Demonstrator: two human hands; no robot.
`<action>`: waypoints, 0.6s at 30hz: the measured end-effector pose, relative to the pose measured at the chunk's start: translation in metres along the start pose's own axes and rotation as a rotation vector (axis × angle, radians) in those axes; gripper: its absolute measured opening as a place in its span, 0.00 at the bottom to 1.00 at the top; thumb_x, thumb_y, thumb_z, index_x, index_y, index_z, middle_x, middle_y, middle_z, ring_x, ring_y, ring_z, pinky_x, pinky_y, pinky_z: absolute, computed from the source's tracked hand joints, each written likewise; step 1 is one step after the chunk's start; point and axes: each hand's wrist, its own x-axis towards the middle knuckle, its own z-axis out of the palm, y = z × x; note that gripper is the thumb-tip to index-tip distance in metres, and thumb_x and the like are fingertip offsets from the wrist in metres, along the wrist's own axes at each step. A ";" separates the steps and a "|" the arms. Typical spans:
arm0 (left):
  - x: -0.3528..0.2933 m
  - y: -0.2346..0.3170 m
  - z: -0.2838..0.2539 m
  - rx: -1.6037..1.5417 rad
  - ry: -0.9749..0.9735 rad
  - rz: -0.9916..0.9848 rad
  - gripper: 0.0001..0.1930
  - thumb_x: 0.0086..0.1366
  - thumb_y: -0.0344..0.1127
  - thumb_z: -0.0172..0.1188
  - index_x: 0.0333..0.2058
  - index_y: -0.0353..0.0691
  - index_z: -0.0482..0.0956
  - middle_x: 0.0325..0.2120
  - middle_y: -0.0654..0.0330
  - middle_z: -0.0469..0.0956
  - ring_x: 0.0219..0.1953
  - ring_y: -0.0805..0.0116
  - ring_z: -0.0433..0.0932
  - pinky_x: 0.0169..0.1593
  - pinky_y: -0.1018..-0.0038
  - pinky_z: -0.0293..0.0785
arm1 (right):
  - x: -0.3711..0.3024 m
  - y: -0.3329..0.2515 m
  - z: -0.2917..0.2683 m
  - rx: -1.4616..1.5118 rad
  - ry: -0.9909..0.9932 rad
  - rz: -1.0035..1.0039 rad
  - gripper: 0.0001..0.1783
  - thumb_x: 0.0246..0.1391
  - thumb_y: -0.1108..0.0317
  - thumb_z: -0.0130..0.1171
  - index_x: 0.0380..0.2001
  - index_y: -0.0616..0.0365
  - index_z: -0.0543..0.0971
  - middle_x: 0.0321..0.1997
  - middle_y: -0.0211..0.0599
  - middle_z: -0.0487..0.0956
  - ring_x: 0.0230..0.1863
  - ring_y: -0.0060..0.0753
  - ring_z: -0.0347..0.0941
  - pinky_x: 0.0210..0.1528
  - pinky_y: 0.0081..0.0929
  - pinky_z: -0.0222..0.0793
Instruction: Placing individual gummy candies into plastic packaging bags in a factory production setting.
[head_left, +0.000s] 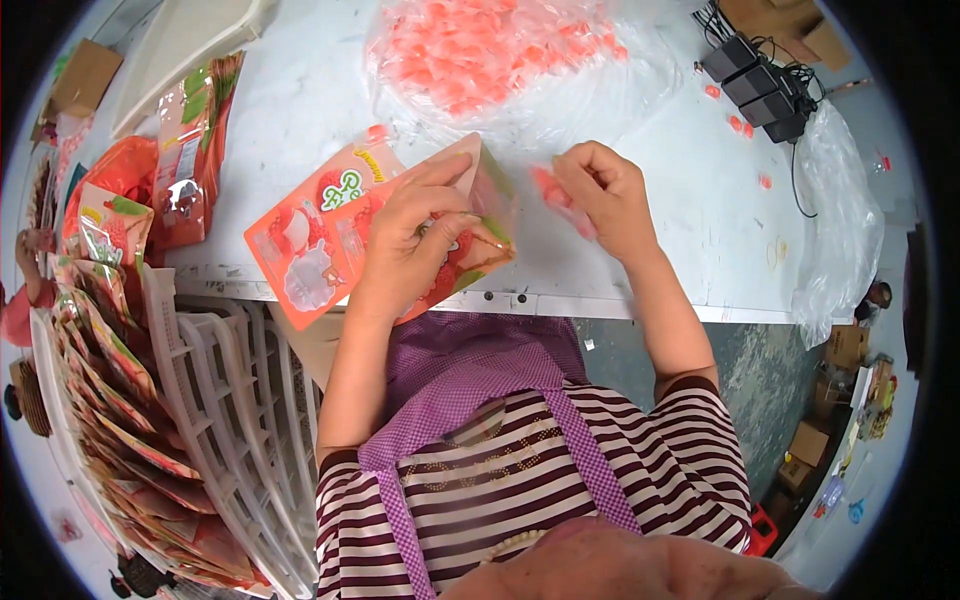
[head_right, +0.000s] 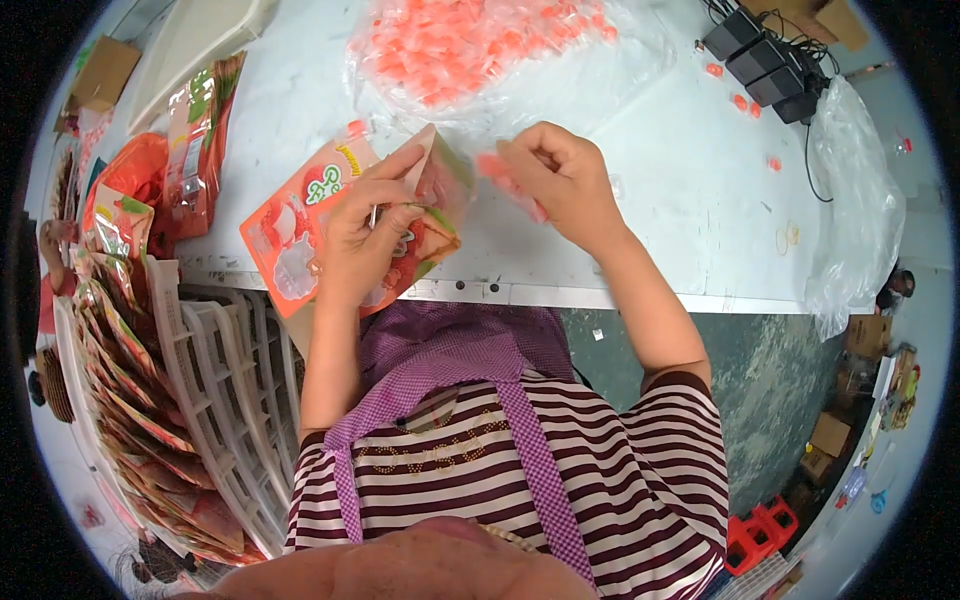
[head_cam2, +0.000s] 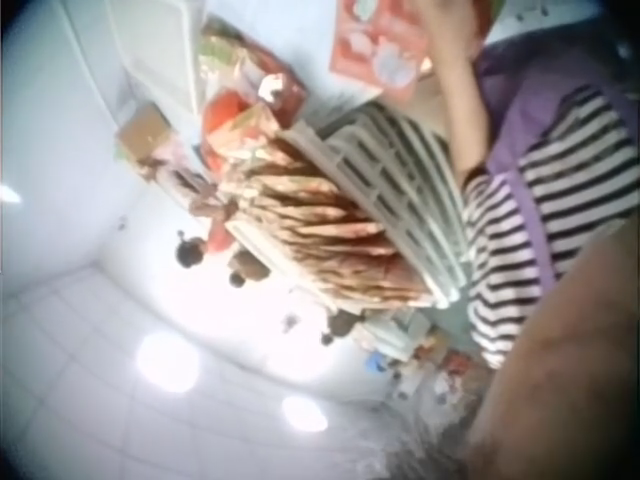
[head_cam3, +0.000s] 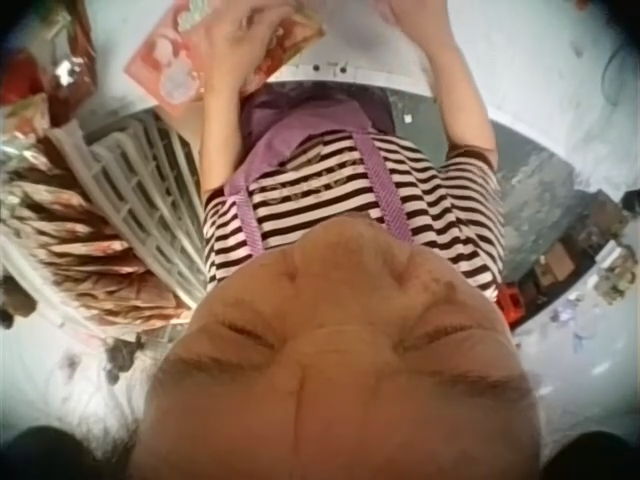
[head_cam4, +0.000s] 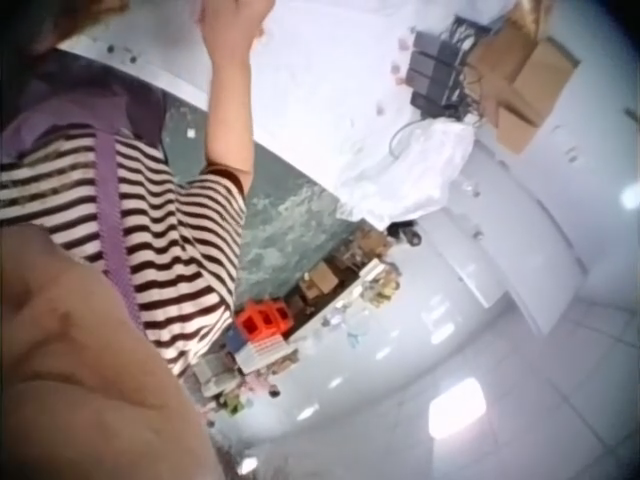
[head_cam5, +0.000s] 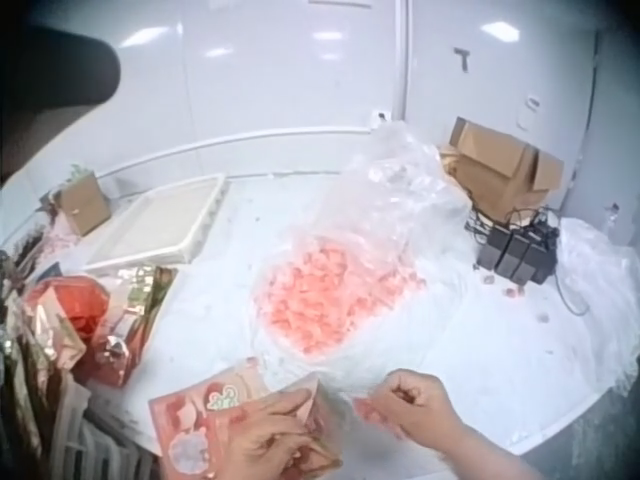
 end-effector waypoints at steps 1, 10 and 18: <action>0.001 -0.001 0.001 0.005 -0.012 0.003 0.08 0.52 0.21 0.57 0.32 0.38 0.75 0.48 0.50 0.72 0.53 0.54 0.68 0.54 0.67 0.64 | 0.000 -0.009 0.001 0.004 -0.103 0.055 0.09 0.54 0.69 0.54 0.23 0.61 0.72 0.19 0.25 0.72 0.14 0.11 0.59 0.15 0.11 0.53; 0.008 -0.002 0.013 -0.042 -0.114 0.025 0.08 0.51 0.21 0.58 0.32 0.38 0.76 0.50 0.50 0.71 0.54 0.54 0.67 0.55 0.66 0.63 | 0.027 -0.016 0.016 -0.373 -0.369 0.026 0.03 0.52 0.73 0.49 0.28 0.61 0.71 0.21 0.25 0.69 0.18 0.12 0.61 0.19 0.14 0.56; 0.014 0.000 0.019 -0.113 -0.044 -0.042 0.07 0.52 0.20 0.57 0.31 0.38 0.75 0.52 0.49 0.69 0.55 0.55 0.67 0.55 0.67 0.63 | 0.029 0.005 0.049 -0.018 0.122 -0.310 0.09 0.60 0.65 0.45 0.35 0.60 0.67 0.27 0.30 0.71 0.28 0.15 0.66 0.28 0.16 0.65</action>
